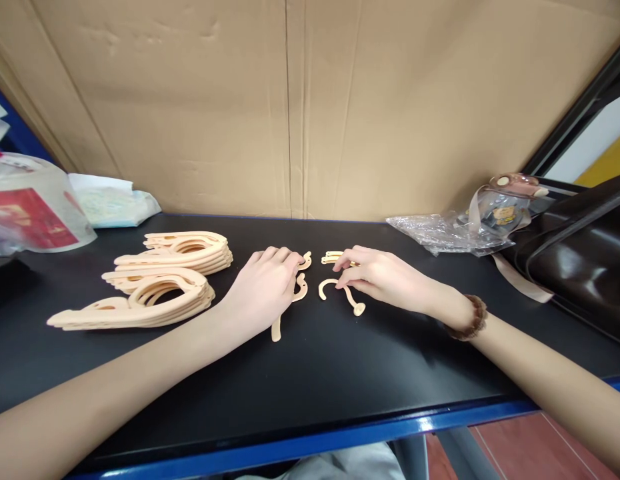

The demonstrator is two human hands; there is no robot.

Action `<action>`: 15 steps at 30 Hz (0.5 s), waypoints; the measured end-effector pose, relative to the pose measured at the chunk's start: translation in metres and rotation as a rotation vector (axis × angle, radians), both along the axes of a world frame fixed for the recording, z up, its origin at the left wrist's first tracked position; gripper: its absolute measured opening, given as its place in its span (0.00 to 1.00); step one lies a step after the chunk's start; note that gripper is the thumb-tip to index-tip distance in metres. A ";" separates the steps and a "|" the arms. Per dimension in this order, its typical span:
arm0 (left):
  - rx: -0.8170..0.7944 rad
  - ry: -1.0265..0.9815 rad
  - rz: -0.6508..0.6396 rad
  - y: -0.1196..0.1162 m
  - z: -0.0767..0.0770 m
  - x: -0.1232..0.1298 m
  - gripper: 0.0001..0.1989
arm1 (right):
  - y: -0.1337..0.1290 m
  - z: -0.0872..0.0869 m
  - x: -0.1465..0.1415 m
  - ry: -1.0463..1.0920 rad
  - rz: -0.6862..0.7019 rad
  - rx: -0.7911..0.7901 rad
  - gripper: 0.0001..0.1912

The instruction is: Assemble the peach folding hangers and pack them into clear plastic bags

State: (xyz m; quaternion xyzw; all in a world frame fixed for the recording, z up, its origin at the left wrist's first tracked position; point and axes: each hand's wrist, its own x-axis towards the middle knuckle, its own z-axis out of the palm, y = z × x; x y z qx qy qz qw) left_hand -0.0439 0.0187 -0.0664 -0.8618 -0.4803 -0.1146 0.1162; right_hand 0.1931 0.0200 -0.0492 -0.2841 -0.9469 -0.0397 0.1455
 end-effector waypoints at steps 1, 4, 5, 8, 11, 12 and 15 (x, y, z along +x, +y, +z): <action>0.002 -0.003 -0.006 0.000 0.000 0.000 0.17 | 0.000 0.000 0.001 0.004 -0.008 -0.003 0.11; 0.004 -0.021 -0.028 0.000 0.000 0.000 0.17 | 0.000 0.003 0.002 0.020 -0.067 -0.038 0.10; -0.001 -0.027 -0.035 0.000 0.000 0.000 0.17 | -0.001 0.005 0.002 0.035 -0.104 -0.050 0.10; -0.026 -0.036 -0.051 0.000 0.005 0.005 0.16 | -0.006 0.011 0.002 0.066 -0.225 -0.060 0.12; -0.034 -0.016 -0.077 0.002 0.011 0.015 0.14 | -0.014 0.013 -0.003 0.011 -0.284 -0.086 0.18; -0.037 -0.011 -0.090 0.004 0.013 0.019 0.14 | -0.016 0.012 -0.005 -0.006 -0.296 -0.096 0.17; -0.069 -0.022 -0.093 0.013 0.015 0.031 0.14 | -0.022 0.009 -0.012 -0.028 -0.339 -0.120 0.11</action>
